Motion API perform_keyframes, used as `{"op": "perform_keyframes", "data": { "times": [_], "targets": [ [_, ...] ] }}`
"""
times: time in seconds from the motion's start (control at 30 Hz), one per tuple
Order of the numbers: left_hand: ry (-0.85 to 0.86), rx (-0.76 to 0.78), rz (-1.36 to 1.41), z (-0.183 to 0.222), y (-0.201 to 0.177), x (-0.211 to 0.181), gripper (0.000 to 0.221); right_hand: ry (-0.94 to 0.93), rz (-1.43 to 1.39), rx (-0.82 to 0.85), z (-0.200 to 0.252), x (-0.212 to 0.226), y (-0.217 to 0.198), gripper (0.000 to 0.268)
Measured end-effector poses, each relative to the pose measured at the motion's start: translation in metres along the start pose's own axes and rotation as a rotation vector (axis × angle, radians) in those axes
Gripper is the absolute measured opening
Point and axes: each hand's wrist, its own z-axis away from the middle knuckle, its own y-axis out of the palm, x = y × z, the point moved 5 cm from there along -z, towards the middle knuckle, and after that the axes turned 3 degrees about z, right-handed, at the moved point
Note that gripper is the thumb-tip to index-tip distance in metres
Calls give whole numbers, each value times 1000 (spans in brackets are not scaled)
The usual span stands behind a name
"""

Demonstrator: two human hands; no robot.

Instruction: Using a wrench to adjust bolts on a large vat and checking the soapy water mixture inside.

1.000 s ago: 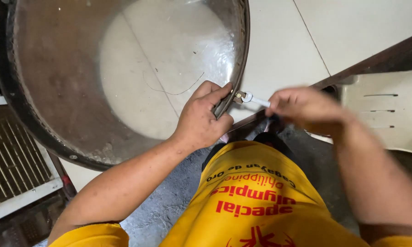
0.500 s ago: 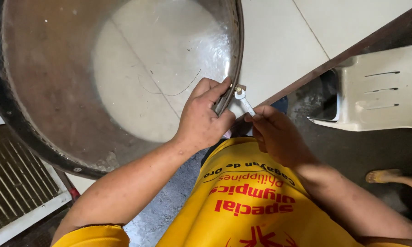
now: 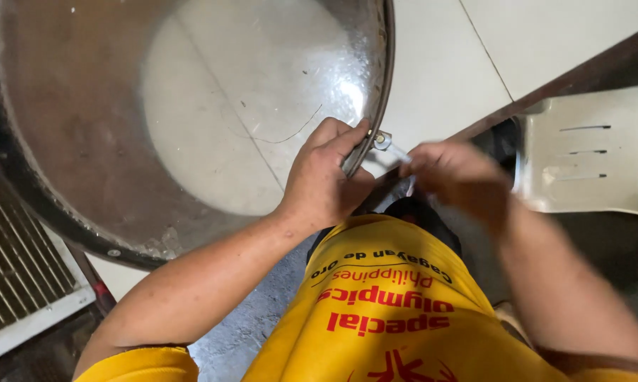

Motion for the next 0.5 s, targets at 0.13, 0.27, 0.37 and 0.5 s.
{"op": "perform_keyframes", "data": {
  "times": [0.13, 0.27, 0.37, 0.5],
  "targets": [
    [40, -3, -1, 1, -5, 5, 55, -8, 405, 152, -44, 61, -39, 20],
    [-49, 135, 3, 3, -10, 9, 50, 11, 1099, 264, -87, 117, -26, 14],
    [-64, 119, 10, 8, -12, 12, 49, -3, 1226, 108, -85, 143, -16, 25],
    [-63, 109, 5, 12, -12, 21, 61, -391, 1210, 46, -77, 131, -37, 27]
  ]
}}
